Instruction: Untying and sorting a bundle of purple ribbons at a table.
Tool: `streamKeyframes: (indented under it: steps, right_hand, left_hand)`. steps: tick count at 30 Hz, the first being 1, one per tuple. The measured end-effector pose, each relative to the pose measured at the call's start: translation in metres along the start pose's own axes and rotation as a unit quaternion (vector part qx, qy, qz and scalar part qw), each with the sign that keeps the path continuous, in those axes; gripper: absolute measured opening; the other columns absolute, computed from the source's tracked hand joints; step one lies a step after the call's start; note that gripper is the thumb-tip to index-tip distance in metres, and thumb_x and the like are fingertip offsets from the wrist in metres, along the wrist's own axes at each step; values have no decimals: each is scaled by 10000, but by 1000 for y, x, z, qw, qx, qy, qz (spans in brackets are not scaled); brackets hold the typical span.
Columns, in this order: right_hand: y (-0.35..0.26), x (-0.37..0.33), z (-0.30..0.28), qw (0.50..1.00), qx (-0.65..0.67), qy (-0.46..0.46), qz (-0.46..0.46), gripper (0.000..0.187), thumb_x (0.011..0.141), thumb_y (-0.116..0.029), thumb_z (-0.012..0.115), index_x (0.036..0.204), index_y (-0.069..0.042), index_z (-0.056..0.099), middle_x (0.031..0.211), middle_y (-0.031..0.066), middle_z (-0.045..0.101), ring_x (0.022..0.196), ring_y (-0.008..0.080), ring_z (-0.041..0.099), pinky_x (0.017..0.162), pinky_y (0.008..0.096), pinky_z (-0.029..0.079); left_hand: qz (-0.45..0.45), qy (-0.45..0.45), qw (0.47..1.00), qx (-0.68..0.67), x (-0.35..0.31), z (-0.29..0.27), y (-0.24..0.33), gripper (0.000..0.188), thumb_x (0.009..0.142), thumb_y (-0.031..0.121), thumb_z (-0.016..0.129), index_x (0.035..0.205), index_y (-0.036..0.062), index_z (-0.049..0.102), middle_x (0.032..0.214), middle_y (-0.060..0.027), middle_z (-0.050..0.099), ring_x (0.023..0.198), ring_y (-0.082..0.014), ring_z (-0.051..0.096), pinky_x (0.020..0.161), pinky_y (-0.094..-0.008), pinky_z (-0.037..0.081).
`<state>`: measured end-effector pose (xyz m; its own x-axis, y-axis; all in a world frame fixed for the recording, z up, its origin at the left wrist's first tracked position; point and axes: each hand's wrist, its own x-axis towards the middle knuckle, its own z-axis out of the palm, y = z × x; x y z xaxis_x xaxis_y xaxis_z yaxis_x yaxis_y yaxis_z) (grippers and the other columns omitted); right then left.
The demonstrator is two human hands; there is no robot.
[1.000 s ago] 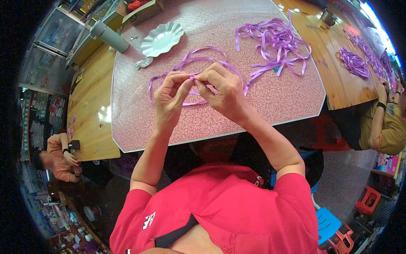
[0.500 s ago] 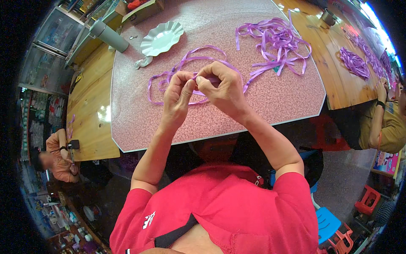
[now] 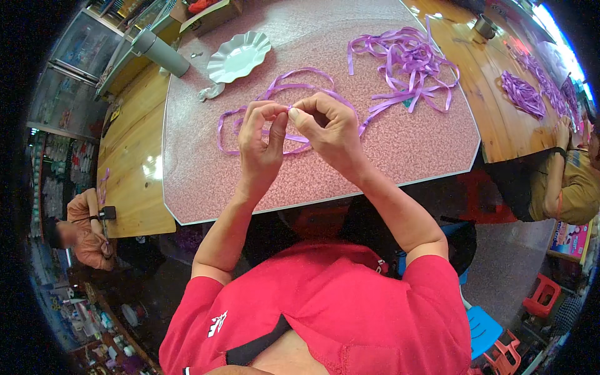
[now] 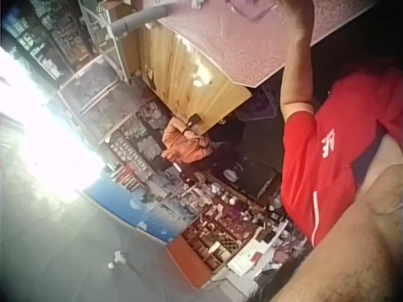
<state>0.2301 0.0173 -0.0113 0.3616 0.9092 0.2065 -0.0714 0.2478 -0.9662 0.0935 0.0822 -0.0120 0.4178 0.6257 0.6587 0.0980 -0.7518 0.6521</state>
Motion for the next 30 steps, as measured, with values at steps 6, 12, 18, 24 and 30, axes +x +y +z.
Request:
streamKeyframes:
  steps: [6,12,18,24,30]
  right_hand:
    - [1,7,-17,978,-152,-28,-143,90,847,-69,700,862,19,693,741,-2,566,619,43,463,528,225,368]
    - [0,8,-24,979,-166,-75,-88,115,863,-101,695,893,11,700,746,-7,579,629,37,463,527,225,369]
    - [-6,9,-23,992,-28,-95,76,157,916,-160,663,968,-13,679,750,-49,562,665,28,477,579,196,381]
    - [-12,6,-20,992,10,-98,77,180,911,-131,672,986,31,685,917,31,667,809,70,589,713,245,483]
    - [-13,5,-25,976,-197,-61,-67,164,863,-86,718,1001,0,702,872,39,652,765,79,591,660,255,482]
  left_hand:
    - [-208,-93,953,-198,5,-9,-9,123,893,100,681,937,-8,643,860,-80,632,833,-172,612,759,-316,494]
    - [-150,-126,976,-98,6,-11,-9,79,884,66,650,918,1,621,859,-54,623,858,-125,593,796,-284,487]
    - [-195,-44,940,-278,-5,3,-14,95,898,34,626,981,18,583,921,-21,602,869,-107,582,819,-268,481]
    - [-217,-16,888,-406,-6,3,-13,95,936,18,595,1025,44,572,966,-24,602,898,-87,587,824,-249,487]
    - [-234,-22,890,-390,-5,2,-11,102,930,38,587,1030,16,589,976,-57,623,884,-130,608,844,-285,494]
